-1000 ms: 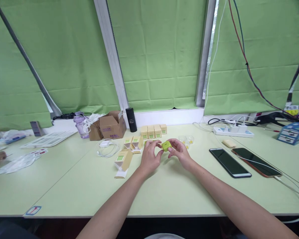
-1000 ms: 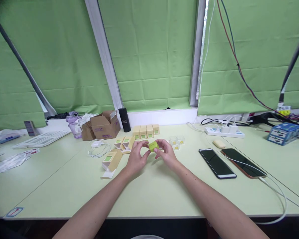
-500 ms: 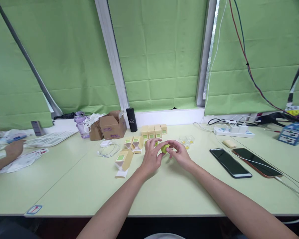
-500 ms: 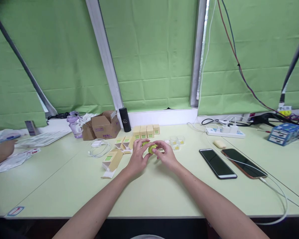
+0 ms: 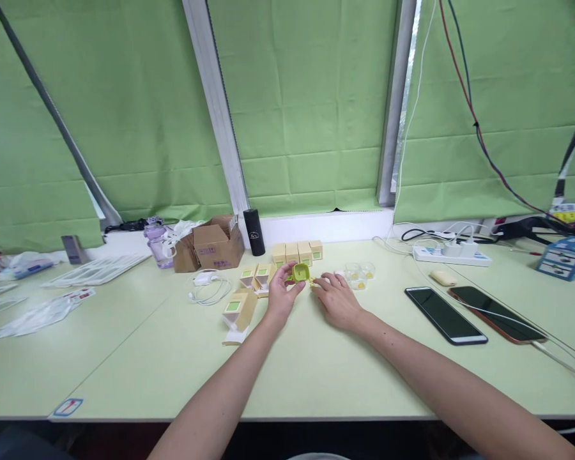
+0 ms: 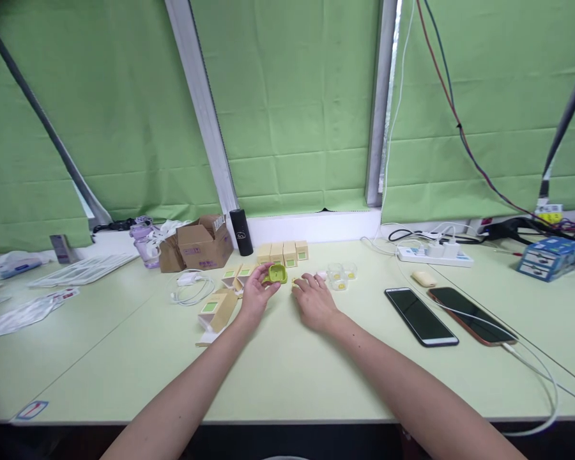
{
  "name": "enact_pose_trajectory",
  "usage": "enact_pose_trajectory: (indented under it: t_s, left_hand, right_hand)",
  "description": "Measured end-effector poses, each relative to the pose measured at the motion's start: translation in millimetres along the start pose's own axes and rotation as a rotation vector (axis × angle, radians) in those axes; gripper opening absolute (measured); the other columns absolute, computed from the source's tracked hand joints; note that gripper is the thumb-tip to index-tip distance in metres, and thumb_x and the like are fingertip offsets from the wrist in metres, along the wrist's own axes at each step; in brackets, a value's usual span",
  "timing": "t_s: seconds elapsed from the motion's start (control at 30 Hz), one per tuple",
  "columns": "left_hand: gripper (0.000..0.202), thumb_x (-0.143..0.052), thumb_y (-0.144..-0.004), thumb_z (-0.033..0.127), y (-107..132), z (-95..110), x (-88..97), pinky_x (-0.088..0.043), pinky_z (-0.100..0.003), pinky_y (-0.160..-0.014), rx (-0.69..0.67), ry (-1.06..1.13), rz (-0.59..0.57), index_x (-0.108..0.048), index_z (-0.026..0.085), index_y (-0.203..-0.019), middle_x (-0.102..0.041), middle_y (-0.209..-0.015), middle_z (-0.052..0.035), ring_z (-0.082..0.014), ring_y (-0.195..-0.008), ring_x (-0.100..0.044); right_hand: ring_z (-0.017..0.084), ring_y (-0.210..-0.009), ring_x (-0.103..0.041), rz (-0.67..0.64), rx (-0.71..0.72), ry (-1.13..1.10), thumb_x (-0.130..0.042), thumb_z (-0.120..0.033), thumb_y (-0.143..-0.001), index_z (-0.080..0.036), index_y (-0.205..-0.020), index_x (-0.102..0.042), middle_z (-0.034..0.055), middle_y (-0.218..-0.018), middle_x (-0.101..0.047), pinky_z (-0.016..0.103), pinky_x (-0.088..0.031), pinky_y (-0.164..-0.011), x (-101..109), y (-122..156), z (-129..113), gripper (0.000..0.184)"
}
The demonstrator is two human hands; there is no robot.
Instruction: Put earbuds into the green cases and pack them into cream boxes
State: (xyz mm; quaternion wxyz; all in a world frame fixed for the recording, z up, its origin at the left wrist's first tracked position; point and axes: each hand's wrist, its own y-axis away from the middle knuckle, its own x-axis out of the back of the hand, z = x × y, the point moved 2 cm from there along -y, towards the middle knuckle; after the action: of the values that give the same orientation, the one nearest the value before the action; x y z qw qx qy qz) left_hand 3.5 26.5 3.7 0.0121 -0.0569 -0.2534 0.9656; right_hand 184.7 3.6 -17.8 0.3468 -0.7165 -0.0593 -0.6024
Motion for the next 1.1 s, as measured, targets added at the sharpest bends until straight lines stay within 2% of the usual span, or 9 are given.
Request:
enact_pose_trajectory:
  t_s: [0.13,0.37,0.53,0.7,0.83,0.9,1.0,1.1]
  left_hand:
    - [0.063,-0.091,-0.066,0.028,3.0,2.5,-1.4,-0.052,-0.033,-0.087,0.031,0.054,-0.010,-0.065,0.020,-0.122,-0.074,-0.122,-0.0115,-0.0269,-0.115,-0.068]
    - [0.060,-0.092,-0.064,0.029,6.2,5.4,-3.8,-0.050,-0.032,-0.086,0.041,0.057,-0.025,-0.067,0.021,-0.118,-0.074,-0.122,-0.0112,-0.0273,-0.117,-0.067]
    - [0.060,-0.091,-0.065,0.029,5.9,5.4,-2.8,-0.050,-0.033,-0.086,0.043,0.049,0.004,-0.066,0.020,-0.119,-0.074,-0.122,-0.0118,-0.0281,-0.116,-0.068]
    - [0.057,-0.088,-0.069,0.029,5.4,3.5,-1.4,-0.050,-0.033,-0.088,0.029,0.018,0.027,-0.065,0.020,-0.120,-0.074,-0.124,-0.0115,-0.0268,-0.116,-0.068]
    - [0.056,-0.086,-0.071,0.028,5.5,2.5,-1.6,-0.050,-0.033,-0.087,0.020,-0.023,0.014,-0.064,0.020,-0.121,-0.074,-0.123,-0.0115,-0.0265,-0.115,-0.069]
    - [0.056,-0.086,-0.071,0.028,5.8,2.7,-2.1,-0.050,-0.033,-0.087,0.016,-0.038,0.004,-0.064,0.020,-0.122,-0.075,-0.123,-0.0117,-0.0270,-0.117,-0.069]
    - [0.055,-0.086,-0.071,0.027,6.3,3.0,-3.0,-0.050,-0.034,-0.087,0.014,-0.054,0.000,-0.065,0.020,-0.121,-0.075,-0.123,-0.0117,-0.0274,-0.117,-0.069]
    - [0.052,-0.085,-0.071,0.026,6.7,3.0,-3.9,-0.049,-0.033,-0.086,0.014,-0.084,0.003,-0.065,0.020,-0.118,-0.075,-0.122,-0.0115,-0.0276,-0.116,-0.069]
  right_hand:
    - [0.036,-0.143,-0.038,-0.078,-0.012,0.048,-0.053,-0.011,-0.088,-0.017,-0.131,-0.067,0.0145,-0.148,-0.060,0.054,-0.023,-0.118,-4.1,-8.2,1.6,0.045]
    - [0.035,-0.137,-0.043,-0.117,0.011,0.075,-0.053,-0.008,-0.087,-0.015,-0.124,-0.068,0.0154,-0.133,-0.069,0.051,-0.024,-0.114,-2.5,-15.6,1.2,0.041]
    - [0.034,-0.131,-0.049,-0.054,0.039,0.095,-0.056,-0.005,-0.083,-0.014,-0.117,-0.071,0.0150,-0.126,-0.073,0.048,-0.025,-0.113,3.4,-12.7,-2.2,0.038]
    - [0.029,-0.109,-0.062,0.065,-0.026,0.041,-0.057,-0.010,-0.089,-0.018,-0.101,-0.075,0.0130,-0.105,-0.079,0.045,-0.030,-0.106,14.3,-6.8,-5.1,0.023]
    - [0.025,-0.092,-0.068,0.202,-0.128,-0.145,-0.057,-0.007,-0.088,-0.022,-0.086,-0.074,0.0081,-0.092,-0.080,0.043,-0.035,-0.101,24.2,-0.9,-5.4,0.023]
    - [0.023,-0.085,-0.069,0.287,-0.189,-0.297,-0.057,-0.009,-0.088,-0.023,-0.084,-0.073,0.0055,-0.088,-0.080,0.042,-0.040,-0.098,26.4,2.3,-3.1,0.022]
    - [0.023,-0.082,-0.070,0.415,-0.296,-0.607,-0.059,-0.020,-0.090,-0.025,-0.090,-0.073,0.0037,-0.090,-0.080,0.040,-0.048,-0.088,24.4,6.0,3.8,0.015]
    - [0.024,-0.086,-0.072,0.479,-0.376,-0.922,-0.062,-0.029,-0.088,-0.024,-0.099,-0.076,0.0057,-0.097,-0.080,0.039,-0.052,-0.081,19.8,6.7,10.9,0.018]
